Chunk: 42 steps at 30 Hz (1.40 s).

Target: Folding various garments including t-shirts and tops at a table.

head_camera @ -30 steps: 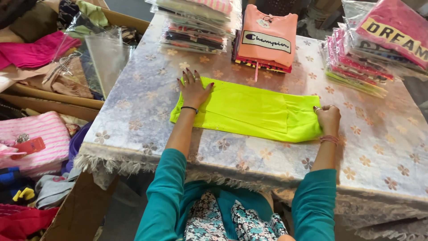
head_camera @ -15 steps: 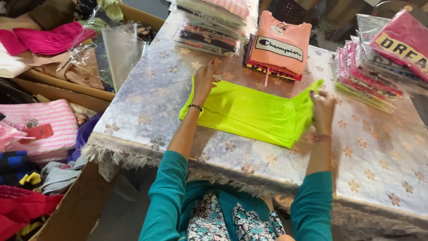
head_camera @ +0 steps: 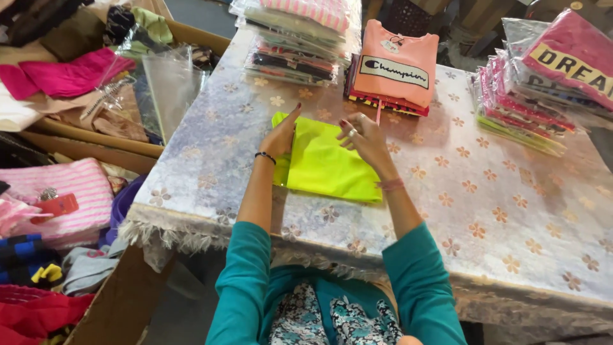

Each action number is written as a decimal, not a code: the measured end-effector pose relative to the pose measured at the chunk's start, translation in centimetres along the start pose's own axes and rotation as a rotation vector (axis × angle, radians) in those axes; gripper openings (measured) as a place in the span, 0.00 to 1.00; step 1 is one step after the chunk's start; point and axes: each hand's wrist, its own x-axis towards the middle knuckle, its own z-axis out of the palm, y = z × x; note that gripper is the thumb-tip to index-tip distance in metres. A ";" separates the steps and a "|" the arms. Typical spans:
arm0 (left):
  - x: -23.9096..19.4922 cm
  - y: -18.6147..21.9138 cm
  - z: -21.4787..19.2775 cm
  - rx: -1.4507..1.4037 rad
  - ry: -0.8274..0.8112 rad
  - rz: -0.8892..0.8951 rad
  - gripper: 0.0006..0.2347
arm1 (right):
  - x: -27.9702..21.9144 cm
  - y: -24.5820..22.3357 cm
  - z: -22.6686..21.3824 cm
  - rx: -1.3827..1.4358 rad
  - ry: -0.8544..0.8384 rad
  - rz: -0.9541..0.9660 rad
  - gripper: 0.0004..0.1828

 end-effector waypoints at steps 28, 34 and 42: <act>9.1 -1.5 -10.5 0.655 0.434 0.422 0.15 | -7.6 -2.3 12.6 -0.738 -0.086 -0.640 0.15; 7.0 -1.5 -8.8 0.777 0.620 0.446 0.15 | -8.8 -1.3 12.5 -0.898 -0.078 -0.789 0.14; 0.9 0.8 0.4 1.323 1.006 0.839 0.08 | -7.8 -2.7 10.0 -0.672 -0.015 -0.777 0.05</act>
